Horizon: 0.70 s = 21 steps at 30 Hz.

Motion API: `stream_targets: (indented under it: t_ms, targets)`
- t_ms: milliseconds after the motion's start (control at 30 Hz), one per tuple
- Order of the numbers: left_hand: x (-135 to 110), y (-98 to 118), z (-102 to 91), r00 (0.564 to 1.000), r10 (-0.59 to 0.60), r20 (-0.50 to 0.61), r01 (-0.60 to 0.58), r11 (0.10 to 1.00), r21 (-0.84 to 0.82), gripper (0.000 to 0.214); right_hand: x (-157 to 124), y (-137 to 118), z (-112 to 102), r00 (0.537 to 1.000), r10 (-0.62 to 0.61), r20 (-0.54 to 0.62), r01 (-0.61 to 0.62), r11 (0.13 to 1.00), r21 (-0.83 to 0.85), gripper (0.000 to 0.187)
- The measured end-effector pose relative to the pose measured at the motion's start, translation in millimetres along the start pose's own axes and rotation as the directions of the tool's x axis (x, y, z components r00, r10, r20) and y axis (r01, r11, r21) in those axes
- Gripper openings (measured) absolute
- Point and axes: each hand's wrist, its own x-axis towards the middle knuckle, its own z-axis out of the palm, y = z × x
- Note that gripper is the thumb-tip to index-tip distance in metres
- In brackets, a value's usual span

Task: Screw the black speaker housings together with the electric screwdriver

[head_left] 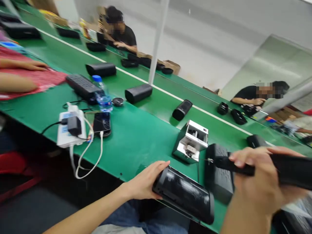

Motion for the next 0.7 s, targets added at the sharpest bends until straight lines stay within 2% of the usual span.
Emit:
stream_targets:
  t_ms: [67, 200, 433, 700]
  targets:
    - [-3.5, 2.2, -1.0, 0.999, -0.048, 0.016, 0.048, 0.999, -0.017, 0.165, 5.9, 2.7, 12.3, 0.998, -0.056, 0.012, 0.056, 0.997, -0.06, 0.03]
    - [-5.6, 4.7, -0.7, 0.995, -0.089, 0.043, 0.09, 0.995, -0.031, 0.171, 16.4, 20.2, 31.0, 1.0, -0.029, -0.01, 0.028, 0.996, -0.09, 0.024]
    - [-0.7, 10.2, -8.4, 0.993, -0.105, 0.061, 0.109, 0.992, -0.068, 0.178, 19.5, 44.1, 38.6, 0.999, 0.007, 0.054, 0.004, 0.979, -0.203, 0.021]
    - [3.4, 17.5, -10.1, 0.994, -0.09, 0.063, 0.095, 0.993, -0.068, 0.174, 13.4, 40.0, 45.6, 1.0, -0.006, 0.026, 0.012, 0.968, -0.25, 0.017]
